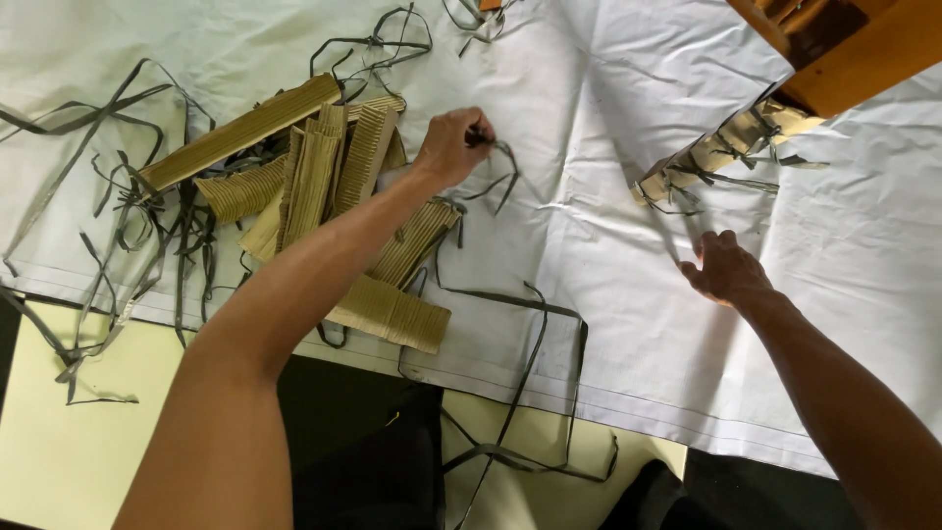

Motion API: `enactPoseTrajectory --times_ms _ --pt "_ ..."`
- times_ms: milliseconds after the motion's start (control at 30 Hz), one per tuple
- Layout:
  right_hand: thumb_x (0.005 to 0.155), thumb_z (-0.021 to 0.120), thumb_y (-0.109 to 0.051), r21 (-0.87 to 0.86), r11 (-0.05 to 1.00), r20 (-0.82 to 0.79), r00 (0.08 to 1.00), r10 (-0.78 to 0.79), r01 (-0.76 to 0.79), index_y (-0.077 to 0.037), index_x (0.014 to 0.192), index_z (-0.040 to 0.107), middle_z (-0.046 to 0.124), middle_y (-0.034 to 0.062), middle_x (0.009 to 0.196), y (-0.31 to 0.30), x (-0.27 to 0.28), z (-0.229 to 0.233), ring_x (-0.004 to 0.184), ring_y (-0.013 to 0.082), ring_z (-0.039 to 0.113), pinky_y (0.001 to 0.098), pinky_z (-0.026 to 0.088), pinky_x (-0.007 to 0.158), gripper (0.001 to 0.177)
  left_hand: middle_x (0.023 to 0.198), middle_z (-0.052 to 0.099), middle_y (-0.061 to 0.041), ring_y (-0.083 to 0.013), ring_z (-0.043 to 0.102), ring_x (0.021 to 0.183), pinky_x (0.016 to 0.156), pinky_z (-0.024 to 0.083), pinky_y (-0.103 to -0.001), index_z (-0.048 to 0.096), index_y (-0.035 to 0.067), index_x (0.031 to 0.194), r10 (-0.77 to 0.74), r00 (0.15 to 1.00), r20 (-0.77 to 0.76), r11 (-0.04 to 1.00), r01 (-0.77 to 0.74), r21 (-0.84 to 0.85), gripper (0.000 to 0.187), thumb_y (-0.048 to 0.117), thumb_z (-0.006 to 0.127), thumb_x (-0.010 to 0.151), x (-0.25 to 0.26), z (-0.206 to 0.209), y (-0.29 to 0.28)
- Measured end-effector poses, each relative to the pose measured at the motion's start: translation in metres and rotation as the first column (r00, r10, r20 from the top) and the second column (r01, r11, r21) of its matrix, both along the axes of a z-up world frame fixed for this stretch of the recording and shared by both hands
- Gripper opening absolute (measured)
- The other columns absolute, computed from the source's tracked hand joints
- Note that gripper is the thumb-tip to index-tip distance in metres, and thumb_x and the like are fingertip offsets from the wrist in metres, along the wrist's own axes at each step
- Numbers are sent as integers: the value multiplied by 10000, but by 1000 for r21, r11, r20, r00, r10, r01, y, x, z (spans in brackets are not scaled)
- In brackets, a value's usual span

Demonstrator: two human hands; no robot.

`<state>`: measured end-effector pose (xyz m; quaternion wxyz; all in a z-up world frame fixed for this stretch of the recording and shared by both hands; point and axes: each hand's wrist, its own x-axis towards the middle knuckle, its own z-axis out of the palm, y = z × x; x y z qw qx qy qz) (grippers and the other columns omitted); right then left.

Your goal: Wrapping wooden chair legs with protective cardboard and securing them with plastic ties.

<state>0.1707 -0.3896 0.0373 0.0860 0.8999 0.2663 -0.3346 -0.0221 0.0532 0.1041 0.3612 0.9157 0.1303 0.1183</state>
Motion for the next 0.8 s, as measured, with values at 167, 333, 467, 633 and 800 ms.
enactPoseTrajectory --times_ms 167,333,467,633,800 --pt "1004 599 -453 -24 999 -5 999 35 -36 -75 1334 538 515 175 1381 2 -1 3 1141 344 669 495 582 961 505 885 768 -33 -109 729 798 748 612 -290 701 85 908 106 992 -70 939 -123 -322 102 122 792 882 9 55 2" --pt "1011 591 -452 -50 998 -12 999 43 -44 -72 1331 546 510 178 1383 13 -6 2 1142 351 670 501 573 975 499 835 762 -3 -114 710 779 706 575 -279 698 97 933 154 970 -189 896 -218 -387 59 123 749 923 -8 39 26" --pt "997 603 -426 -23 1000 -12 1000 19 -19 -63 1355 546 488 198 1392 17 -8 -2 1118 352 673 495 575 960 513 1105 711 -121 -239 704 972 848 577 -351 661 48 1039 -18 935 -355 1000 10 -24 193 65 773 882 -38 14 31" --pt "1007 594 -419 -47 999 -25 1000 -15 14 -53 1335 572 504 197 1382 25 -8 1 1055 329 704 477 610 918 492 1449 496 -213 -413 622 1188 1001 547 -437 544 47 1367 -14 865 -502 968 137 210 635 -179 654 783 -58 -37 34" --pt "1008 598 -430 -41 999 -12 1000 -23 22 -36 1274 608 532 199 1339 29 -11 7 954 318 724 461 634 844 476 1452 425 -256 -455 606 1138 915 540 -490 372 87 1514 -88 882 -462 902 268 339 852 -174 611 739 -66 -74 27"
